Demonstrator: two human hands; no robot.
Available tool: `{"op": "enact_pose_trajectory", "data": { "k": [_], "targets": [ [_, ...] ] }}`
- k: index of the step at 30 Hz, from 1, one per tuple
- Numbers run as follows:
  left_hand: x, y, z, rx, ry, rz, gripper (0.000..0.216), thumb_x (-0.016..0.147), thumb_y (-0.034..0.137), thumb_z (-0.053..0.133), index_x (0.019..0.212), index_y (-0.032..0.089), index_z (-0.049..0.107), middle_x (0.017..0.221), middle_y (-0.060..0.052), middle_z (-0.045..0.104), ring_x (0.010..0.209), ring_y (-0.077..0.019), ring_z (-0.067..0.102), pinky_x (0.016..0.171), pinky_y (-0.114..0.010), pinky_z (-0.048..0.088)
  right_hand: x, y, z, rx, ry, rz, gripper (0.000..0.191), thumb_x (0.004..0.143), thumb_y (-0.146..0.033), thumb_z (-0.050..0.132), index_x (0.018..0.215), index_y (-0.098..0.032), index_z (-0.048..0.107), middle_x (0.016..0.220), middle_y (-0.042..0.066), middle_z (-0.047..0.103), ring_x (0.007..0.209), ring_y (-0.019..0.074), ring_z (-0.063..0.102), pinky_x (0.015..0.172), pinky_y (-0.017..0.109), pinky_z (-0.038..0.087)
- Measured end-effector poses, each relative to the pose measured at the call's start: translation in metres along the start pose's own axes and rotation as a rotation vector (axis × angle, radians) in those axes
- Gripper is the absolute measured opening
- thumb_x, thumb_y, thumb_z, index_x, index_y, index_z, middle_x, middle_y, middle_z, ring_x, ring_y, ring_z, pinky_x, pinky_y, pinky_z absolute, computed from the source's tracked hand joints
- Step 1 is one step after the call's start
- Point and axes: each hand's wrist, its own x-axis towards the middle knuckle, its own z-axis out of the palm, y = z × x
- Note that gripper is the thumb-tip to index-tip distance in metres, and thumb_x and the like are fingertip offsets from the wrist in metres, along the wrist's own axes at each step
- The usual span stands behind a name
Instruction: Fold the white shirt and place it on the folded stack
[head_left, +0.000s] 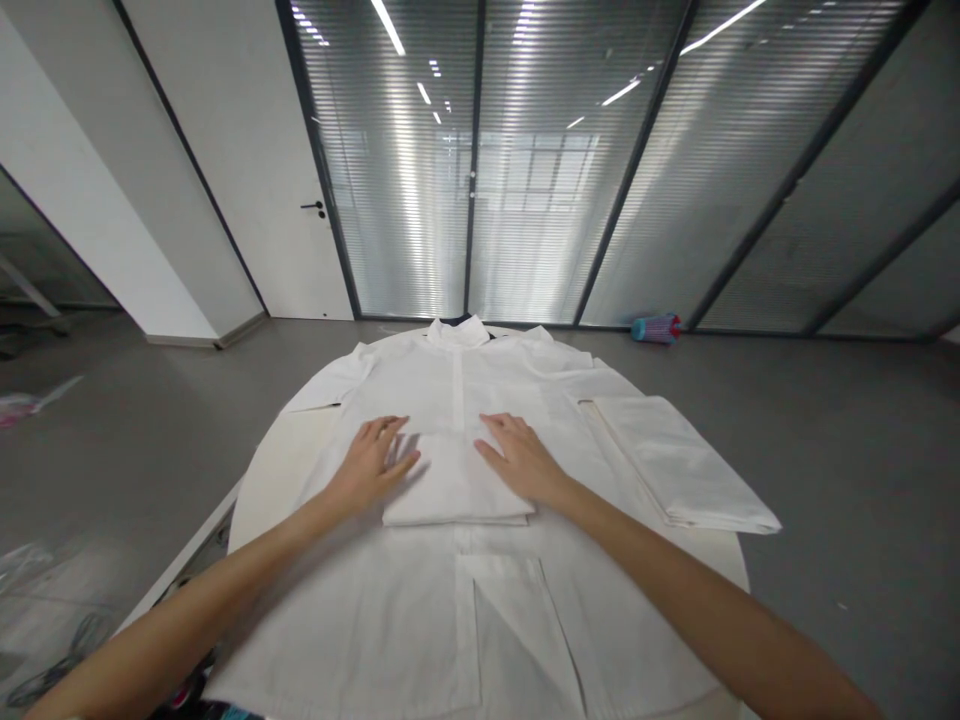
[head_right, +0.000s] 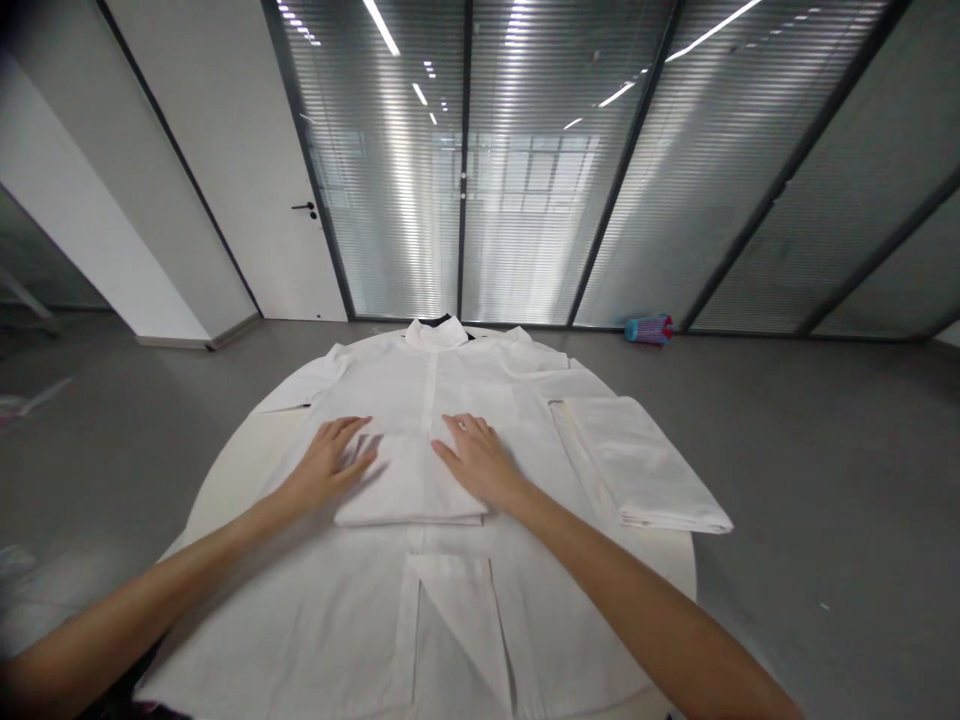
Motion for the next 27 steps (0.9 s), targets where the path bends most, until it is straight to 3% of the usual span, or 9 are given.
{"op": "enact_pose_trajectory", "data": {
  "k": [3, 7, 10, 13, 18, 20, 23, 25, 27],
  "targets": [
    [0.01, -0.028, -0.003, -0.068, -0.075, -0.25, 0.058, 0.089, 0.065, 0.051, 0.118, 0.017, 0.067, 0.119, -0.017, 0.059, 0.103, -0.0286, 0.062, 0.099, -0.051, 0.049, 0.011, 0.021, -0.009, -0.03, -0.107, 0.19, 0.055, 0.098, -0.058, 0.045, 0.13, -0.016, 0.063, 0.122, 0.02, 0.061, 0.115, 0.034, 0.057, 0.097, 0.05, 0.046],
    [0.011, -0.04, -0.005, -0.227, -0.175, -0.238, 0.057, 0.074, 0.064, 0.069, 0.104, 0.017, 0.064, 0.108, -0.012, 0.059, 0.094, -0.0247, 0.061, 0.087, -0.043, 0.052, 0.018, 0.036, -0.012, 0.139, -0.226, 0.261, 0.051, 0.086, -0.057, 0.065, 0.117, -0.015, 0.064, 0.113, 0.017, 0.063, 0.107, 0.0315, 0.059, 0.092, 0.044, 0.047],
    [0.001, -0.029, -0.013, -0.514, -0.317, -0.22, 0.07, 0.073, 0.056, 0.075, 0.126, 0.021, 0.045, 0.108, -0.008, 0.062, 0.087, -0.0197, 0.06, 0.077, -0.035, 0.052, 0.016, 0.039, -0.017, 0.455, -0.256, 0.264, 0.051, 0.082, -0.05, 0.07, 0.118, -0.019, 0.054, 0.096, 0.006, 0.065, 0.087, 0.0225, 0.061, 0.075, 0.033, 0.049],
    [-0.017, -0.011, -0.025, -0.692, -0.491, -0.231, 0.103, 0.073, 0.045, 0.08, 0.147, 0.028, 0.011, 0.102, -0.004, 0.066, 0.08, -0.0166, 0.06, 0.074, -0.032, 0.052, 0.011, 0.038, -0.022, 0.698, -0.29, 0.291, 0.059, 0.075, -0.051, 0.076, 0.118, -0.022, 0.048, 0.08, -0.003, 0.059, 0.071, 0.0166, 0.056, 0.063, 0.026, 0.043],
    [-0.022, 0.021, -0.043, -0.871, -0.44, -0.291, 0.113, 0.082, 0.035, 0.075, 0.153, 0.036, -0.014, 0.109, -0.007, 0.065, 0.08, -0.017, 0.066, 0.077, -0.038, 0.055, -0.006, 0.032, -0.038, 0.877, -0.144, 0.289, 0.063, 0.066, -0.046, 0.082, 0.118, -0.021, 0.057, 0.089, 0.0, 0.064, 0.079, 0.0174, 0.06, 0.069, 0.027, 0.047],
    [-0.003, 0.035, -0.045, -0.98, -0.373, -0.291, 0.109, 0.081, 0.035, 0.076, 0.154, 0.04, -0.006, 0.116, -0.008, 0.063, 0.082, -0.0175, 0.067, 0.076, -0.037, 0.056, -0.021, 0.034, -0.053, 0.931, -0.079, 0.323, 0.057, 0.068, -0.044, 0.08, 0.117, -0.021, 0.063, 0.103, 0.004, 0.069, 0.09, 0.021, 0.064, 0.077, 0.031, 0.05],
    [0.047, 0.063, -0.033, -1.071, -0.267, -0.294, 0.081, 0.077, 0.04, 0.079, 0.144, 0.03, 0.035, 0.107, -0.006, 0.066, 0.087, -0.0196, 0.067, 0.076, -0.037, 0.058, -0.056, 0.05, -0.082, 0.921, 0.042, 0.482, 0.042, 0.074, -0.043, 0.074, 0.108, -0.019, 0.071, 0.106, 0.007, 0.073, 0.096, 0.0252, 0.068, 0.082, 0.034, 0.053],
    [0.089, 0.088, -0.013, -1.138, -0.242, -0.303, 0.06, 0.073, 0.042, 0.081, 0.124, 0.022, 0.055, 0.097, -0.004, 0.067, 0.084, -0.0184, 0.067, 0.075, -0.036, 0.059, -0.084, 0.067, -0.101, 0.887, 0.132, 0.591, 0.036, 0.076, -0.04, 0.07, 0.104, -0.018, 0.074, 0.098, 0.007, 0.075, 0.09, 0.0254, 0.069, 0.076, 0.033, 0.055],
    [0.134, 0.119, 0.016, -1.221, -0.273, -0.289, 0.051, 0.07, 0.037, 0.084, 0.112, 0.018, 0.062, 0.087, -0.003, 0.068, 0.076, -0.0152, 0.066, 0.073, -0.033, 0.058, -0.112, 0.086, -0.117, 0.851, 0.244, 0.698, 0.035, 0.076, -0.037, 0.069, 0.105, -0.018, 0.075, 0.088, 0.006, 0.075, 0.078, 0.0224, 0.069, 0.065, 0.03, 0.056]
  ]
}}
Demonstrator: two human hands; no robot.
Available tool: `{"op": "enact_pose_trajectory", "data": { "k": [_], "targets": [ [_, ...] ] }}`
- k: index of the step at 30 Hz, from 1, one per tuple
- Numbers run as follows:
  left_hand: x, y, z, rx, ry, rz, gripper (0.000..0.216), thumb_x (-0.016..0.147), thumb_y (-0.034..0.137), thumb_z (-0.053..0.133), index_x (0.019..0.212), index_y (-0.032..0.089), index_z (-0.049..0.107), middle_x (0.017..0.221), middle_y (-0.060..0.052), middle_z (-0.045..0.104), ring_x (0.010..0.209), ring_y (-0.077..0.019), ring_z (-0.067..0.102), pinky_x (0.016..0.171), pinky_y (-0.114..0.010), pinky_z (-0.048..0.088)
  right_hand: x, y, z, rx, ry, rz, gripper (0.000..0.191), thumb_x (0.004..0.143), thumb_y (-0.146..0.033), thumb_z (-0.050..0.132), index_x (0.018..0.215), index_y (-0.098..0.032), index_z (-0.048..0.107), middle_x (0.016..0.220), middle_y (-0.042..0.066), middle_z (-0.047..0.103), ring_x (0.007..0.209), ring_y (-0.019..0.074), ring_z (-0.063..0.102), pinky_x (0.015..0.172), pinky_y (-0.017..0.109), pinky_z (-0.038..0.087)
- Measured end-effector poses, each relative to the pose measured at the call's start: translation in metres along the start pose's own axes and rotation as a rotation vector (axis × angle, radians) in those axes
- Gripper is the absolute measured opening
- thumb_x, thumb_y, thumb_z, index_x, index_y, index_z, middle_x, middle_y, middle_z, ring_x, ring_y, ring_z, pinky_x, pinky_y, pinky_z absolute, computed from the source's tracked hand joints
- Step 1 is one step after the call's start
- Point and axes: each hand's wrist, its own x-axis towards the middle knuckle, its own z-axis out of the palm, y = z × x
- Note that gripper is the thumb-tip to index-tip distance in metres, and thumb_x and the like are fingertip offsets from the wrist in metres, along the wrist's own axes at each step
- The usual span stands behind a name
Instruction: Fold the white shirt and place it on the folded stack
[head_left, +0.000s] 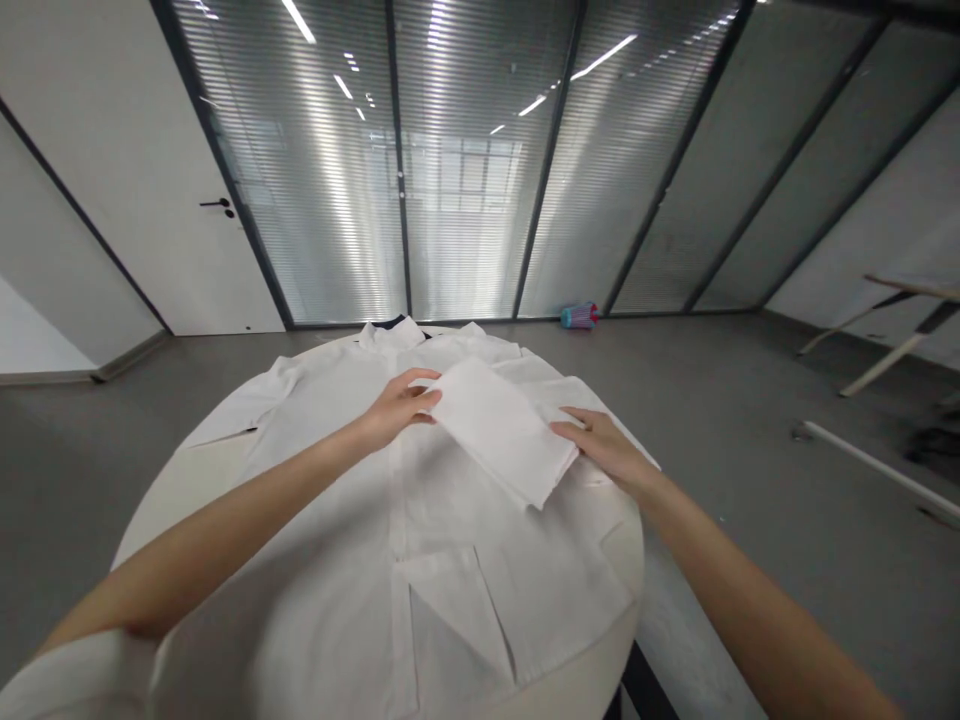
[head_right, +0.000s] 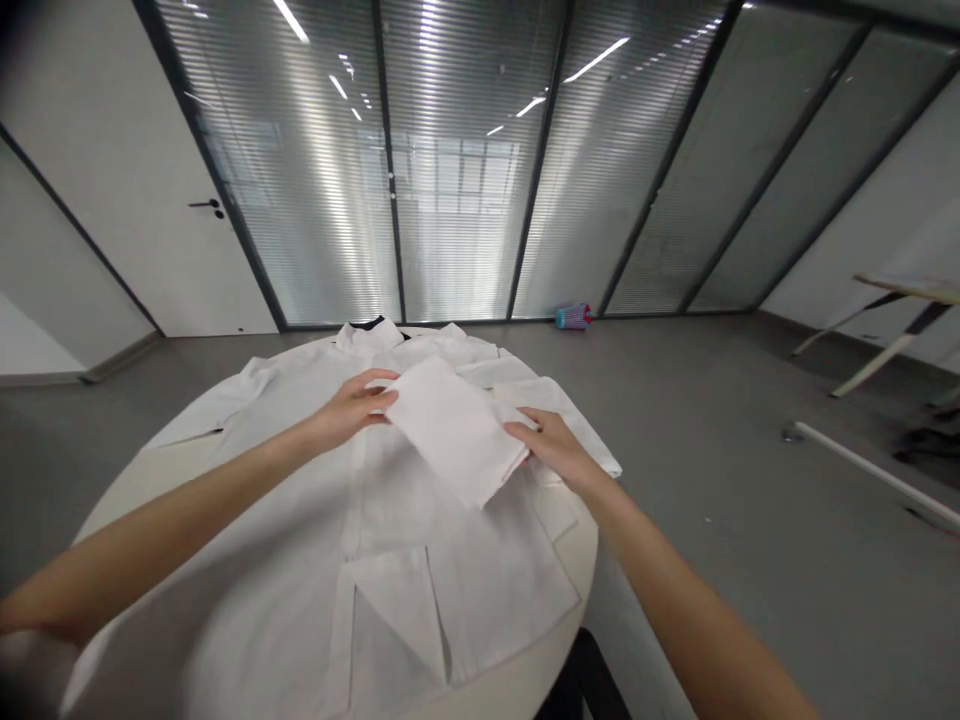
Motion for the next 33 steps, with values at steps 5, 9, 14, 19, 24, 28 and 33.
{"op": "enact_pose_trajectory", "data": {
  "k": [5, 9, 14, 19, 24, 28, 33],
  "targets": [
    [0.11, -0.01, 0.107, -0.099, -0.006, 0.021, 0.03, 0.071, 0.022, 0.083, 0.095, 0.014, 0.068, 0.07, 0.0, 0.065, 0.06, -0.009, 0.06, 0.062, -0.023, 0.052, -0.012, 0.029, -0.07, -0.002, 0.398, 0.068, 0.041, 0.077, -0.036, 0.066, 0.113, -0.016, 0.07, 0.075, 0.002, 0.07, 0.055, 0.0147, 0.06, 0.05, 0.025, 0.052],
    [0.156, -0.038, 0.161, -0.034, 0.022, 0.028, 0.019, 0.074, 0.018, 0.08, 0.089, 0.013, 0.07, 0.065, 0.001, 0.062, 0.055, -0.0078, 0.057, 0.059, -0.021, 0.049, -0.014, 0.058, -0.091, -0.271, 0.439, 0.116, 0.04, 0.084, -0.039, 0.058, 0.115, -0.014, 0.068, 0.073, 0.004, 0.069, 0.059, 0.0177, 0.062, 0.056, 0.028, 0.052],
    [0.17, -0.089, 0.172, 0.135, 0.047, 0.01, 0.007, 0.074, 0.016, 0.076, 0.074, 0.013, 0.07, 0.058, 0.001, 0.06, 0.051, -0.0101, 0.055, 0.056, -0.023, 0.048, -0.021, 0.069, -0.074, -0.97, 0.432, 0.148, 0.04, 0.088, -0.043, 0.056, 0.112, -0.016, 0.072, 0.109, 0.018, 0.068, 0.101, 0.0331, 0.064, 0.086, 0.045, 0.05],
    [0.171, -0.09, 0.155, 0.28, 0.096, 0.117, 0.013, 0.083, 0.024, 0.068, 0.089, 0.014, 0.074, 0.085, -0.007, 0.072, 0.079, -0.0175, 0.067, 0.075, -0.028, 0.053, -0.007, 0.033, -0.048, -1.164, 0.511, -0.099, 0.05, 0.094, -0.038, 0.05, 0.14, -0.019, 0.057, 0.142, 0.019, 0.05, 0.123, 0.0356, 0.052, 0.098, 0.049, 0.044],
    [0.136, -0.063, 0.093, 0.435, 0.035, 0.247, 0.023, 0.088, 0.031, 0.062, 0.099, 0.016, 0.074, 0.105, -0.009, 0.074, 0.094, -0.0186, 0.067, 0.085, -0.029, 0.052, 0.034, 0.018, -0.022, -1.194, 0.134, -0.156, 0.054, 0.102, -0.049, 0.035, 0.147, -0.022, 0.048, 0.153, 0.014, 0.044, 0.138, 0.0318, 0.042, 0.108, 0.048, 0.036],
    [0.079, -0.061, 0.018, 0.588, -0.013, 0.263, 0.021, 0.08, 0.035, 0.068, 0.087, 0.016, 0.075, 0.094, -0.007, 0.076, 0.086, -0.0182, 0.068, 0.084, -0.028, 0.053, 0.048, 0.006, 0.002, -1.296, 0.05, -0.05, 0.046, 0.1, -0.04, 0.044, 0.134, -0.015, 0.06, 0.144, 0.016, 0.053, 0.136, 0.0357, 0.043, 0.111, 0.052, 0.031],
    [0.02, -0.077, -0.056, 0.777, 0.099, 0.225, 0.027, 0.078, 0.041, 0.065, 0.087, 0.017, 0.074, 0.09, -0.008, 0.074, 0.079, -0.02, 0.066, 0.077, -0.031, 0.054, 0.042, -0.021, 0.063, -1.123, 0.099, -0.343, 0.045, 0.101, -0.039, 0.043, 0.136, -0.017, 0.058, 0.142, 0.015, 0.056, 0.131, 0.0312, 0.049, 0.11, 0.044, 0.032]
  ]
}}
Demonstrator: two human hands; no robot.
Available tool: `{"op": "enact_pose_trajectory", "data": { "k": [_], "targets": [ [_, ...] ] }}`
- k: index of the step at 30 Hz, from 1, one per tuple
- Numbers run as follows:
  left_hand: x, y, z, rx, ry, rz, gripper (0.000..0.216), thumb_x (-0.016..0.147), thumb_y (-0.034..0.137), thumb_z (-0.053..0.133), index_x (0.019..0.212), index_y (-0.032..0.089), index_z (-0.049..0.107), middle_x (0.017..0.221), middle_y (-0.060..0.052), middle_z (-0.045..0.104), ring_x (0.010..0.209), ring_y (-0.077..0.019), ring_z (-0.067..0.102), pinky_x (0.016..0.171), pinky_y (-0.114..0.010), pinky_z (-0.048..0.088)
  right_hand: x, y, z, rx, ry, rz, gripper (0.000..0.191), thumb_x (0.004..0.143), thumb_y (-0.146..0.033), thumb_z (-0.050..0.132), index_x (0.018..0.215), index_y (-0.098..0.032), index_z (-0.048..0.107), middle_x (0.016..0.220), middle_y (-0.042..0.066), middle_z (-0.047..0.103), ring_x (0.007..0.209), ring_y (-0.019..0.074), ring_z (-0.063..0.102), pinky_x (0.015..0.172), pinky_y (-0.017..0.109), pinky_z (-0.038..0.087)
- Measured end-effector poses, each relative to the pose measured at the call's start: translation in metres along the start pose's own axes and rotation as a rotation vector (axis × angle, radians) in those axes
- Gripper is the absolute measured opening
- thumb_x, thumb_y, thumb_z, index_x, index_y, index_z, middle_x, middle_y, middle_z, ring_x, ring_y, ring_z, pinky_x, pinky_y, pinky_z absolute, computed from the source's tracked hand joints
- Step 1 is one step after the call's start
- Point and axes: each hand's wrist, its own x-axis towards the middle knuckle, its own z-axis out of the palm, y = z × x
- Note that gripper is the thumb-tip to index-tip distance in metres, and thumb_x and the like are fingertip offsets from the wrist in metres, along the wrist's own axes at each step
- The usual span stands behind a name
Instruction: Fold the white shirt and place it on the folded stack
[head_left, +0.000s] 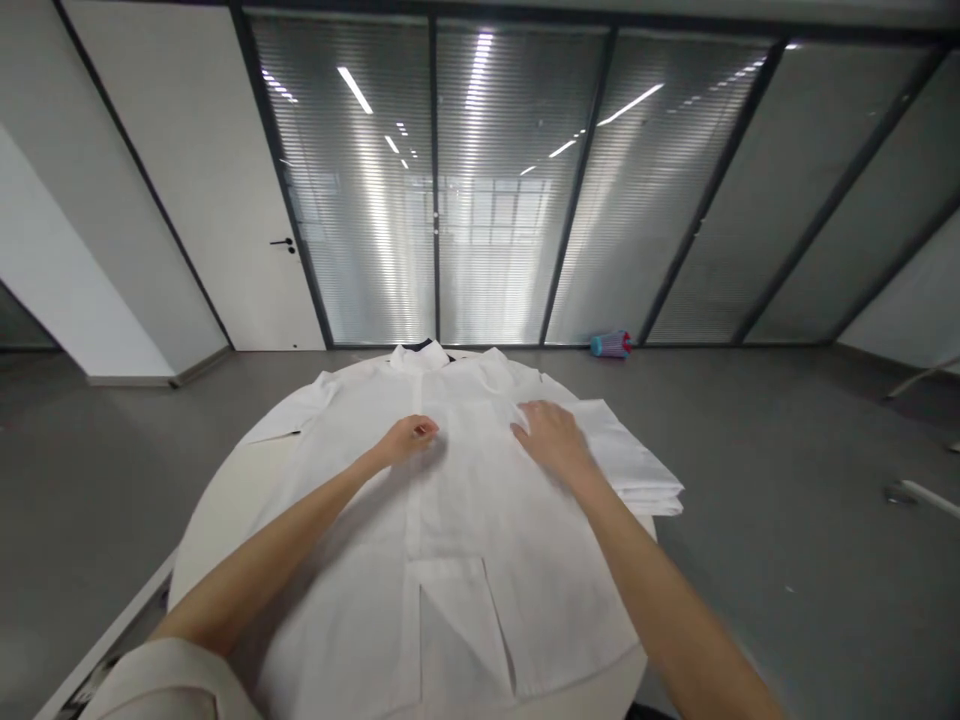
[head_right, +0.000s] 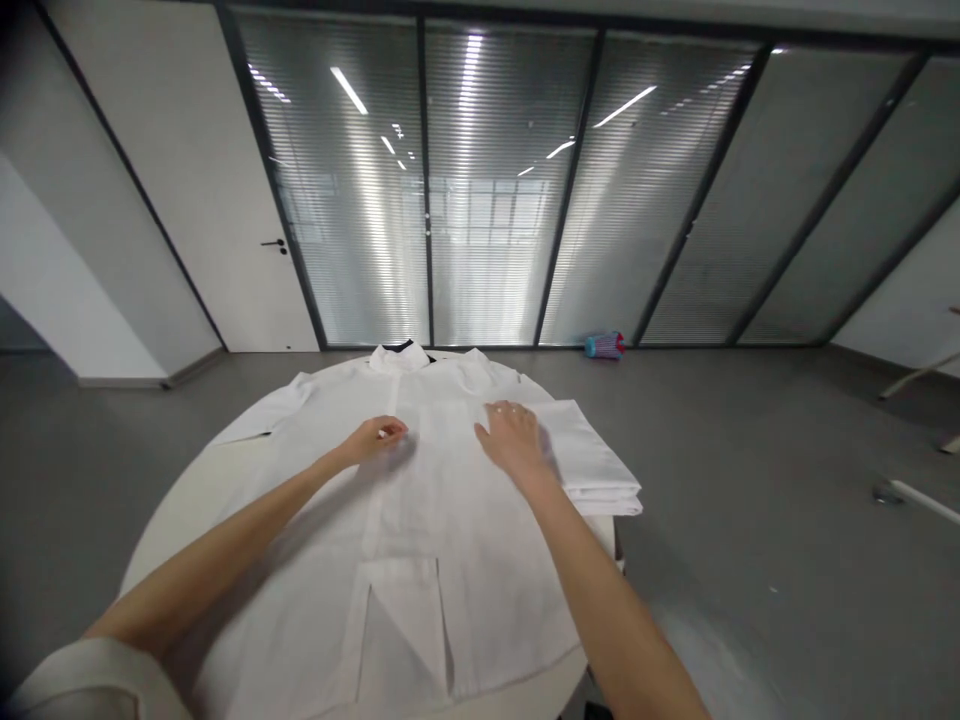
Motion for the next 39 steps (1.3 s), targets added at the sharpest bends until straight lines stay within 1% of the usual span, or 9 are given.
{"op": "enact_pose_trajectory", "data": {
  "k": [2, 4, 7, 9, 13, 22, 33, 37, 39],
  "targets": [
    [-0.018, -0.012, -0.009, 0.065, 0.024, -0.005, 0.029, 0.081, 0.04, 0.062, 0.093, 0.017, 0.074, 0.093, -0.01, 0.073, 0.081, -0.0212, 0.065, 0.079, -0.033, 0.053, 0.001, -0.026, 0.016, 0.148, -0.075, -0.119, 0.048, 0.102, -0.045, 0.04, 0.138, -0.018, 0.057, 0.136, 0.015, 0.061, 0.123, 0.0295, 0.056, 0.105, 0.041, 0.038],
    [-0.033, -0.017, -0.012, 0.108, 0.01, 0.016, 0.029, 0.083, 0.038, 0.061, 0.1, 0.018, 0.074, 0.098, -0.009, 0.073, 0.087, -0.0217, 0.065, 0.086, -0.034, 0.052, 0.0, -0.042, 0.038, 0.229, -0.177, -0.203, 0.052, 0.101, -0.049, 0.041, 0.139, -0.019, 0.057, 0.137, 0.016, 0.06, 0.122, 0.0305, 0.056, 0.104, 0.042, 0.039],
    [-0.051, -0.018, -0.008, 0.23, -0.008, 0.133, 0.031, 0.089, 0.035, 0.058, 0.113, 0.021, 0.071, 0.115, -0.01, 0.069, 0.106, -0.0233, 0.063, 0.1, -0.036, 0.046, -0.004, -0.048, 0.067, 0.217, -0.251, -0.277, 0.053, 0.099, -0.051, 0.046, 0.141, -0.02, 0.056, 0.15, 0.015, 0.048, 0.134, 0.0332, 0.045, 0.109, 0.045, 0.035],
    [-0.059, -0.016, -0.004, 0.349, 0.011, 0.203, 0.033, 0.094, 0.034, 0.053, 0.121, 0.021, 0.067, 0.126, -0.012, 0.065, 0.118, -0.0249, 0.059, 0.105, -0.039, 0.043, -0.007, -0.044, 0.077, 0.2, -0.254, -0.291, 0.055, 0.098, -0.05, 0.048, 0.144, -0.021, 0.053, 0.156, 0.014, 0.042, 0.14, 0.0332, 0.037, 0.112, 0.046, 0.031],
    [-0.063, -0.013, 0.0, 0.46, 0.014, 0.193, 0.032, 0.097, 0.034, 0.05, 0.125, 0.021, 0.063, 0.129, -0.012, 0.062, 0.121, -0.0251, 0.057, 0.104, -0.042, 0.042, -0.009, -0.036, 0.077, 0.234, -0.262, -0.314, 0.056, 0.099, -0.047, 0.048, 0.146, -0.019, 0.051, 0.157, 0.015, 0.04, 0.143, 0.0313, 0.033, 0.114, 0.045, 0.028],
    [-0.063, -0.011, -0.003, 0.473, 0.006, 0.191, 0.032, 0.098, 0.033, 0.051, 0.125, 0.02, 0.062, 0.128, -0.012, 0.062, 0.12, -0.0257, 0.057, 0.103, -0.043, 0.042, -0.005, -0.029, 0.081, 0.282, -0.279, -0.322, 0.057, 0.097, -0.047, 0.05, 0.146, -0.019, 0.052, 0.156, 0.013, 0.04, 0.142, 0.0315, 0.032, 0.114, 0.046, 0.028],
    [-0.063, -0.015, -0.007, 0.462, -0.022, 0.217, 0.034, 0.097, 0.031, 0.053, 0.129, 0.021, 0.06, 0.129, -0.013, 0.061, 0.121, -0.0271, 0.056, 0.103, -0.045, 0.043, -0.005, -0.029, 0.078, 0.317, -0.225, -0.268, 0.049, 0.095, -0.048, 0.054, 0.139, -0.025, 0.059, 0.149, 0.011, 0.047, 0.134, 0.0296, 0.041, 0.11, 0.046, 0.034],
    [-0.067, 0.005, -0.009, 0.457, -0.026, 0.304, 0.031, 0.095, 0.031, 0.057, 0.124, 0.022, 0.064, 0.125, -0.013, 0.061, 0.119, -0.0286, 0.056, 0.101, -0.044, 0.044, -0.005, -0.029, 0.078, 0.323, -0.222, -0.262, 0.048, 0.095, -0.047, 0.055, 0.137, -0.025, 0.06, 0.147, 0.01, 0.049, 0.133, 0.0292, 0.042, 0.11, 0.046, 0.034],
    [-0.073, 0.024, -0.007, 0.407, -0.124, 0.376, 0.029, 0.095, 0.033, 0.058, 0.12, 0.021, 0.067, 0.117, -0.013, 0.063, 0.11, -0.0266, 0.059, 0.097, -0.04, 0.045, -0.004, -0.029, 0.079, 0.329, -0.219, -0.26, 0.047, 0.094, -0.046, 0.056, 0.137, -0.026, 0.061, 0.146, 0.009, 0.049, 0.132, 0.0293, 0.042, 0.11, 0.046, 0.034]
  ]
}}
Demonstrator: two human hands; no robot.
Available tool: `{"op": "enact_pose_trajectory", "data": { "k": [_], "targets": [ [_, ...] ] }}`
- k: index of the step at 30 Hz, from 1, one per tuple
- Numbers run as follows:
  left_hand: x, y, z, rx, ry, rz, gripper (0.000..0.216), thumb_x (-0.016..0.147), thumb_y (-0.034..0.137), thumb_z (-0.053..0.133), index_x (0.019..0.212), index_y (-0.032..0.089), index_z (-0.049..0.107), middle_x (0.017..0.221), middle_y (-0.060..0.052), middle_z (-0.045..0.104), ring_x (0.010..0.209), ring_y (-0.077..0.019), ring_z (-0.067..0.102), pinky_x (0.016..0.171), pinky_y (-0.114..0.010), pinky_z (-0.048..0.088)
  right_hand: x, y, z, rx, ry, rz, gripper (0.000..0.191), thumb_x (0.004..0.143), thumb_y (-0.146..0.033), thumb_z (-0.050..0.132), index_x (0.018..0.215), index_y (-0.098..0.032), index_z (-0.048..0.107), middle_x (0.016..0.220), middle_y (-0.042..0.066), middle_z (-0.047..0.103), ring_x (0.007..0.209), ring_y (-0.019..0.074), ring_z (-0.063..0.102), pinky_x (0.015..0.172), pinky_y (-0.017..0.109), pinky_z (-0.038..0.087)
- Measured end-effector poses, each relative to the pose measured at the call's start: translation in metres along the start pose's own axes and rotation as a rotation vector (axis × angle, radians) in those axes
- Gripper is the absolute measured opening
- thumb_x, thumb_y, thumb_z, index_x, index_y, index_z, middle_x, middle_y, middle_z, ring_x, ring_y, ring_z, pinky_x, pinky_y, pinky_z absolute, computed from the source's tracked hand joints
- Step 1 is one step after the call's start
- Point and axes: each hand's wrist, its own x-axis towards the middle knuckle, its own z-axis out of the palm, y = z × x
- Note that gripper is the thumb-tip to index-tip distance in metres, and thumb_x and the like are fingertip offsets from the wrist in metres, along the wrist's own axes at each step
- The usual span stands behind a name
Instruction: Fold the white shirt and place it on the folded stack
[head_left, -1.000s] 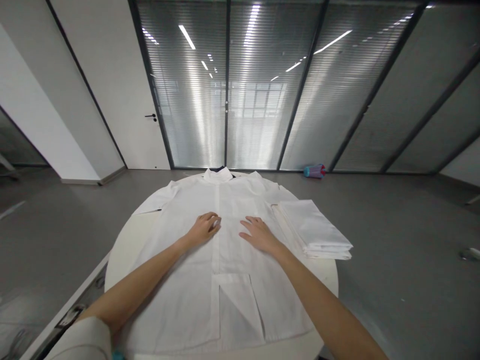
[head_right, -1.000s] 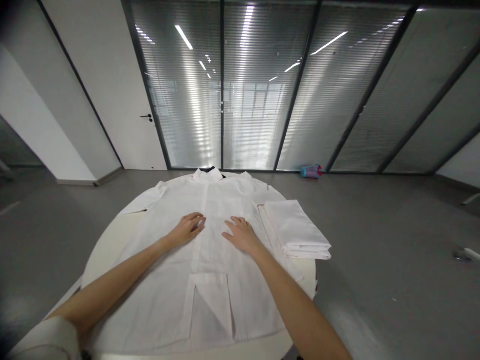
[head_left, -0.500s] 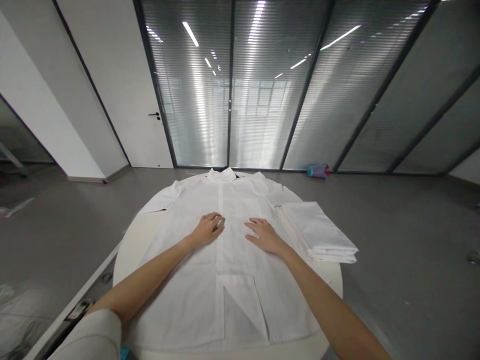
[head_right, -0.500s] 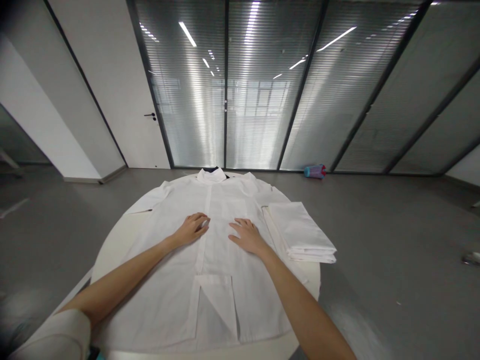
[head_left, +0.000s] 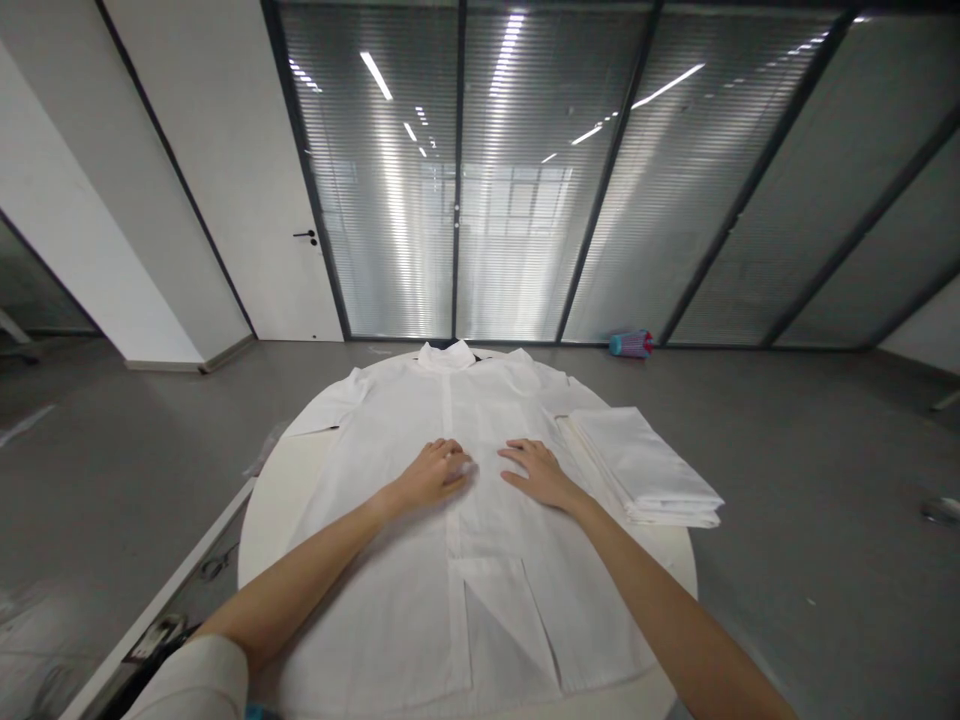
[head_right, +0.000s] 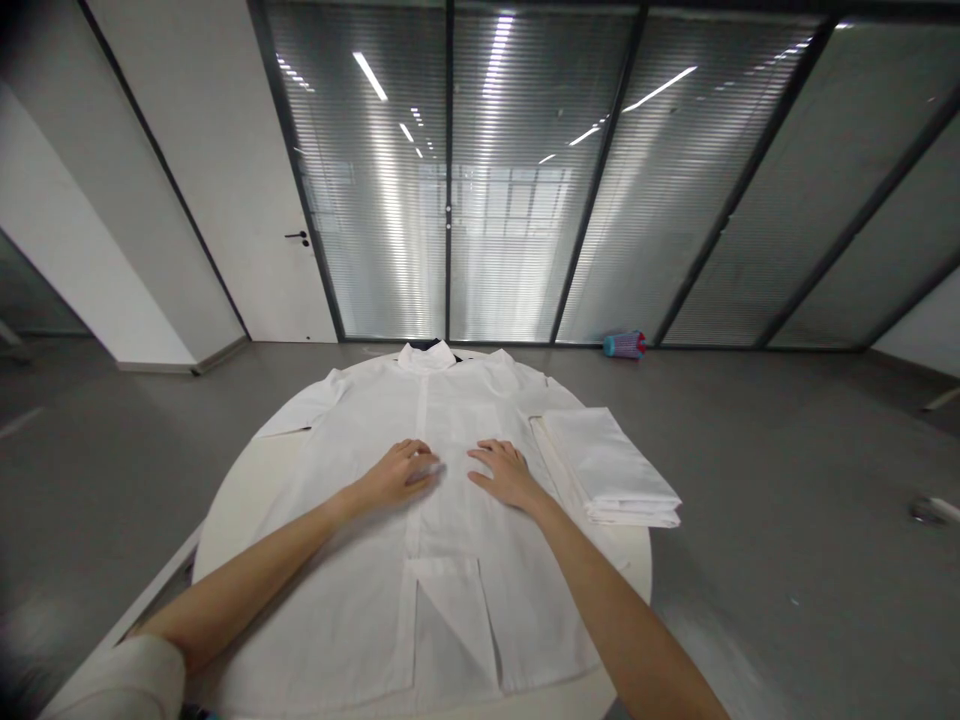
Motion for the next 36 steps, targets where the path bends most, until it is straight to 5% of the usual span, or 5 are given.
{"op": "enact_pose_trajectory", "data": {
  "k": [7, 17, 26, 31, 36],
  "targets": [
    [-0.009, 0.07, -0.011, -0.286, -0.334, 0.177, 0.035, 0.096, 0.046, 0.056, 0.111, 0.018, 0.072, 0.088, -0.007, 0.066, 0.077, -0.019, 0.063, 0.074, -0.028, 0.046, 0.001, 0.001, 0.002, -0.012, 0.006, -0.01, 0.047, 0.094, -0.046, 0.056, 0.136, -0.025, 0.061, 0.145, 0.01, 0.05, 0.13, 0.0302, 0.043, 0.108, 0.047, 0.035],
    [-0.014, 0.078, -0.008, -0.794, -0.612, 0.0, 0.055, 0.075, 0.047, 0.081, 0.122, 0.019, 0.07, 0.075, 0.001, 0.059, 0.062, -0.0111, 0.048, 0.06, -0.023, 0.041, -0.001, -0.001, 0.0, -0.005, -0.018, 0.002, 0.048, 0.095, -0.045, 0.055, 0.139, -0.026, 0.059, 0.148, 0.01, 0.047, 0.134, 0.0301, 0.04, 0.11, 0.047, 0.033],
    [-0.041, 0.1, -0.025, -0.753, -0.921, 0.439, 0.029, 0.08, 0.049, 0.077, 0.088, 0.021, 0.078, 0.076, -0.003, 0.068, 0.071, -0.018, 0.065, 0.069, -0.028, 0.049, -0.004, -0.002, -0.004, 0.008, -0.054, -0.01, 0.051, 0.096, -0.045, 0.052, 0.142, -0.022, 0.056, 0.152, 0.012, 0.044, 0.137, 0.0298, 0.038, 0.112, 0.046, 0.031],
    [-0.039, 0.081, -0.034, -0.574, -0.521, 0.19, 0.041, 0.094, 0.05, 0.059, 0.122, 0.022, 0.071, 0.113, -0.011, 0.072, 0.104, -0.0223, 0.068, 0.09, -0.031, 0.051, -0.005, -0.001, -0.003, 0.002, -0.068, -0.032, 0.054, 0.097, -0.045, 0.05, 0.145, -0.019, 0.053, 0.154, 0.013, 0.042, 0.14, 0.0296, 0.035, 0.115, 0.047, 0.029],
    [-0.044, 0.043, -0.009, -0.053, -0.213, 0.085, 0.07, 0.092, 0.063, 0.055, 0.152, 0.027, 0.044, 0.161, -0.013, 0.034, 0.149, -0.0346, 0.03, 0.12, -0.052, 0.024, -0.003, 0.006, 0.001, -0.006, -0.082, -0.069, 0.057, 0.097, -0.047, 0.05, 0.147, -0.019, 0.052, 0.156, 0.014, 0.04, 0.143, 0.0293, 0.033, 0.117, 0.047, 0.029]
  ]
}}
